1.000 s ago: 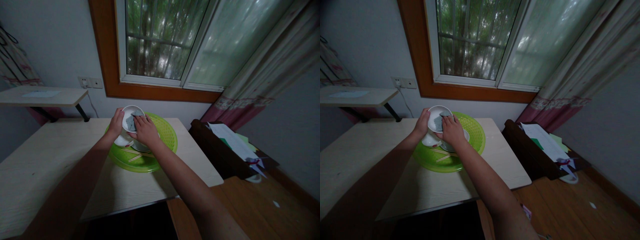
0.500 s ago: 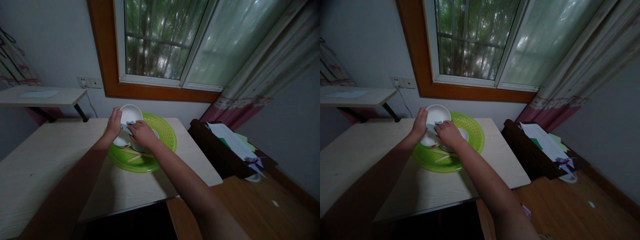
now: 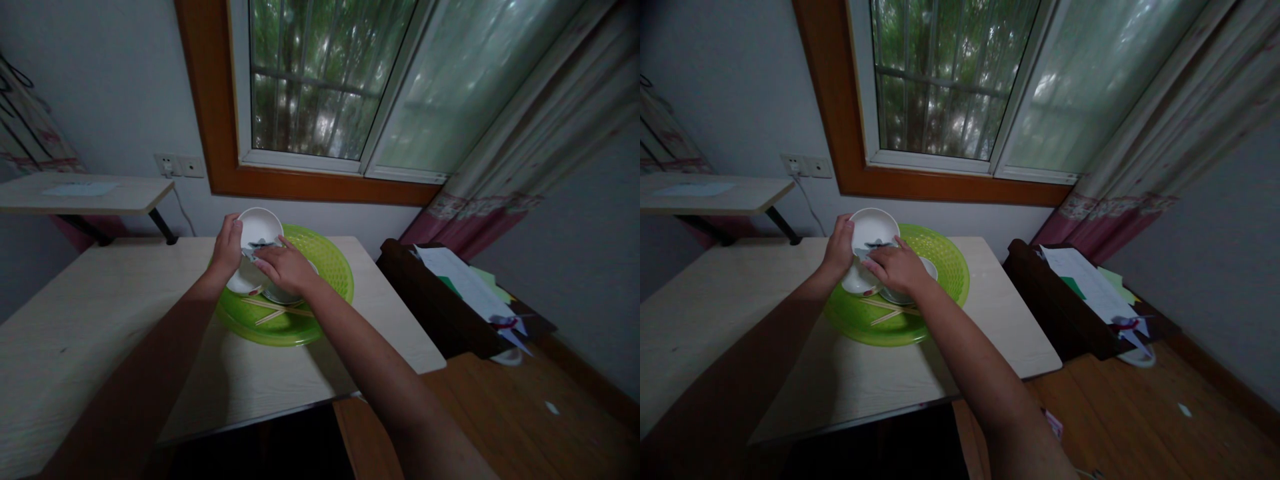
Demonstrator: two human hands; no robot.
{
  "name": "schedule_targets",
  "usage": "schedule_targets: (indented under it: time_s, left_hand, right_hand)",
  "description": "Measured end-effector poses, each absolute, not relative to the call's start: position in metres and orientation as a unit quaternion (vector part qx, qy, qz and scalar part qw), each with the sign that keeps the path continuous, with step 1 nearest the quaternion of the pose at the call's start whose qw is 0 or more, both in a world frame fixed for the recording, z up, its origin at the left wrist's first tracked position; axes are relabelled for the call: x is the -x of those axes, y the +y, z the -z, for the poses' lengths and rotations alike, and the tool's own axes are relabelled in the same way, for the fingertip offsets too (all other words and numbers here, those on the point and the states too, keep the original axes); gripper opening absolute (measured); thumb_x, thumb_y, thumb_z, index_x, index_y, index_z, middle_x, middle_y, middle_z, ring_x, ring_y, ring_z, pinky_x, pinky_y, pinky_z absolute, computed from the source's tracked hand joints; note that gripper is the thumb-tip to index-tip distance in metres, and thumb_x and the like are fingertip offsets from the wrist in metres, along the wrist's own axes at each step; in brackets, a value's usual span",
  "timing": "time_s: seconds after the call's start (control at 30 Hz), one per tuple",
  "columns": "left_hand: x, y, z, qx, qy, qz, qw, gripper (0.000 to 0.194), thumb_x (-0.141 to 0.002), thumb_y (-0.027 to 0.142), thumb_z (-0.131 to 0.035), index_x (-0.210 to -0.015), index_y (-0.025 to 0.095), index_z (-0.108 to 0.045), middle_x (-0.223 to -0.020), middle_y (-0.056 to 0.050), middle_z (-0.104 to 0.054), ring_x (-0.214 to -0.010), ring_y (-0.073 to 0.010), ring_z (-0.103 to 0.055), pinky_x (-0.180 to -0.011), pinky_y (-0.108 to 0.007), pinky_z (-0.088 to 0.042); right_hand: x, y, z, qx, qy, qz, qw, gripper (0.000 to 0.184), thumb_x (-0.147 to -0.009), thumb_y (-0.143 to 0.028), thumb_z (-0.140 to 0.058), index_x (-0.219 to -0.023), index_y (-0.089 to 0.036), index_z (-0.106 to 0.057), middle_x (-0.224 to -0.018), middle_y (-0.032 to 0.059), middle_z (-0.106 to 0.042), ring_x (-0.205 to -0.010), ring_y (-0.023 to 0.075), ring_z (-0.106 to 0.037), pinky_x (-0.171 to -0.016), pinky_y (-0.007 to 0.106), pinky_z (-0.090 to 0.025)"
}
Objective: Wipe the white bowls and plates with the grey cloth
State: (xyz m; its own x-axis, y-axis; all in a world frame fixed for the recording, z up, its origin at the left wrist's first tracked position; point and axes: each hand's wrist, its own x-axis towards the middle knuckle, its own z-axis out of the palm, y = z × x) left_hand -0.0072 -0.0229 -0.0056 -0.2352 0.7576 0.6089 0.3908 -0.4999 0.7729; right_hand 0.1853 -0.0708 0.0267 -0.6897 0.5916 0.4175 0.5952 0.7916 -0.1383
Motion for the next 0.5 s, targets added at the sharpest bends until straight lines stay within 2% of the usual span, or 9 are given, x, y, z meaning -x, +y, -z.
schedule_targets:
  time_s: [0.2, 0.33, 0.5]
  left_hand:
    - [0.007, -0.022, 0.005, -0.602, 0.478, -0.623, 0.146, 0.048, -0.1, 0.062, -0.035, -0.12, 0.024, -0.058, -0.113, -0.008, -0.065, -0.102, -0.025, -0.061, -0.092, -0.041, -0.048]
    - [0.007, -0.021, 0.005, -0.597, 0.475, -0.63, 0.144, 0.048, -0.099, 0.063, -0.035, -0.116, 0.025, -0.059, -0.112, -0.008, -0.066, -0.101, -0.0241, -0.062, -0.092, -0.04, -0.048]
    - [0.008, -0.021, 0.006, -0.591, 0.48, -0.631, 0.147, 0.047, -0.1, 0.061, -0.034, -0.117, 0.024, -0.058, -0.111, -0.007, -0.066, -0.1, -0.0233, -0.062, -0.091, -0.038, -0.049]
  right_hand:
    - [-0.186, -0.068, -0.027, 0.357, -0.903, 0.049, 0.233, 0.046, -0.11, -0.035, -0.03, -0.116, -0.018, -0.073, -0.123, 0.0077, -0.075, -0.124, 0.0196, -0.064, -0.128, 0.047, -0.017]
    - [-0.188, -0.061, -0.022, 0.339, -0.905, 0.081, 0.242, 0.04, -0.108, -0.041, -0.04, -0.115, -0.021, -0.074, -0.124, 0.0066, -0.075, -0.127, 0.0219, -0.062, -0.128, 0.052, -0.01]
    - [-0.194, -0.055, -0.018, 0.31, -0.916, 0.103, 0.234, 0.035, -0.1, -0.047, -0.057, -0.12, -0.021, -0.071, -0.126, 0.0085, -0.074, -0.125, 0.0247, -0.063, -0.127, 0.054, -0.011]
